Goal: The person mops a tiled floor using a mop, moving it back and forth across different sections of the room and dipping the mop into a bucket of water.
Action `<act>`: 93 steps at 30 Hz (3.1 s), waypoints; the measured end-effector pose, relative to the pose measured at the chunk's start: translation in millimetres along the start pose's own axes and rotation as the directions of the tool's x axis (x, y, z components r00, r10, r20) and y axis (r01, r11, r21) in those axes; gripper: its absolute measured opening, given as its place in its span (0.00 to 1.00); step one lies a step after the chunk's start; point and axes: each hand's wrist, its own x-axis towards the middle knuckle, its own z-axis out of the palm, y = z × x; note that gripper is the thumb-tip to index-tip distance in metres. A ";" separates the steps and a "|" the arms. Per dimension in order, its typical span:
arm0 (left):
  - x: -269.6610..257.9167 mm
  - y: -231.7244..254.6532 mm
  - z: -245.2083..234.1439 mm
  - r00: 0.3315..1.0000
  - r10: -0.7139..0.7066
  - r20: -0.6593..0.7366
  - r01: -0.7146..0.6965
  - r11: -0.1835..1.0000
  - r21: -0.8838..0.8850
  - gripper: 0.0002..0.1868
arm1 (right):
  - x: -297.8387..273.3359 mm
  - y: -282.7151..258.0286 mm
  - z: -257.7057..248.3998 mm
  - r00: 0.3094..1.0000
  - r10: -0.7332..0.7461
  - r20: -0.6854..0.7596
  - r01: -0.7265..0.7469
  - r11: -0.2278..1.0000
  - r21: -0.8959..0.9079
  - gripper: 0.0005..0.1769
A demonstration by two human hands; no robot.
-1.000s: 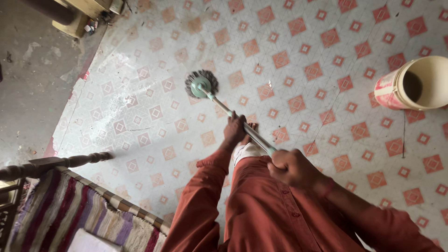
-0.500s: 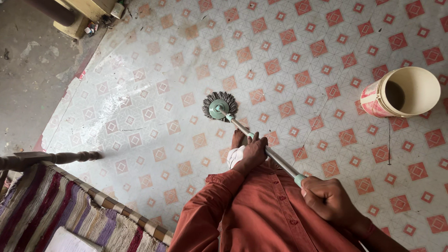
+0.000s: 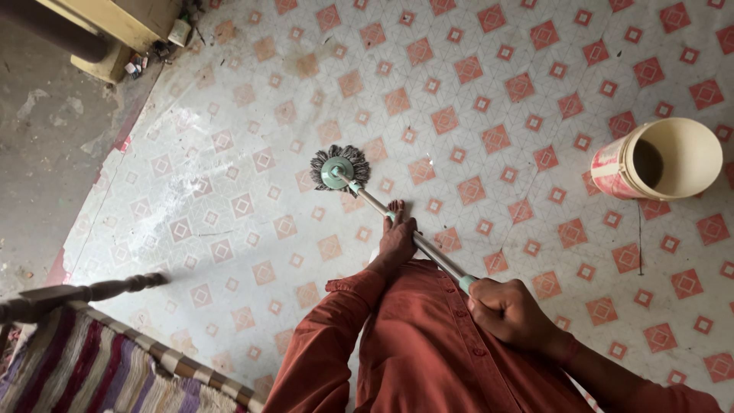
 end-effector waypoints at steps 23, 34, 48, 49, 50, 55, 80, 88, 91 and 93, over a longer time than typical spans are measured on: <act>177.0 -204.3 -164.6 0.967 -0.216 -0.135 0.222 0.974 0.034 0.10 | 302.3 33.7 67.6 0.998 0.061 -0.004 -0.061 0.997 0.037 0.26; 189.4 -122.3 -111.6 0.942 -0.166 -0.292 0.108 0.973 -0.203 0.04 | 282.9 4.3 -36.1 0.992 -0.123 0.036 0.124 0.991 -0.052 0.21; 254.0 81.9 -39.3 0.963 -0.192 -0.188 0.129 0.943 -0.306 0.07 | 222.9 -12.5 -225.5 0.987 -0.084 0.140 0.098 0.991 -0.095 0.21; 260.0 84.5 -34.4 0.963 -0.195 -0.186 0.131 0.942 -0.309 0.07 | 222.4 -7.7 -233.1 0.987 -0.080 0.142 0.094 0.991 -0.095 0.21; 265.8 84.5 -31.5 0.969 -0.188 -0.159 0.135 0.945 -0.298 0.06 | 224.0 -2.2 -239.0 0.987 -0.088 0.134 0.096 0.994 -0.059 0.21; 288.0 82.2 -28.9 0.982 -0.142 -0.125 0.107 0.963 -0.248 0.05 | 237.3 11.7 -262.2 0.984 -0.145 0.106 0.139 0.989 0.055 0.20; 420.3 -81.1 -139.0 0.814 -0.403 -0.419 0.314 0.912 -0.265 0.04 | 508.3 58.6 -230.5 0.897 -0.108 0.428 0.072 0.992 0.100 0.26; 472.7 -129.6 -180.6 0.794 -0.509 -0.333 0.487 0.860 -0.151 0.06 | 589.3 88.3 -229.3 0.878 -0.165 0.449 0.118 0.984 0.131 0.29; 486.6 -118.4 -182.5 0.745 -0.601 -0.289 0.564 0.799 -0.207 0.07 | 604.3 88.3 -246.0 0.875 -0.051 0.482 -0.019 0.990 0.139 0.28; 497.4 -108.1 -178.0 0.708 -0.615 -0.346 0.571 0.788 -0.232 0.07 | 609.3 85.6 -260.0 0.872 -0.035 0.488 -0.048 0.986 0.158 0.27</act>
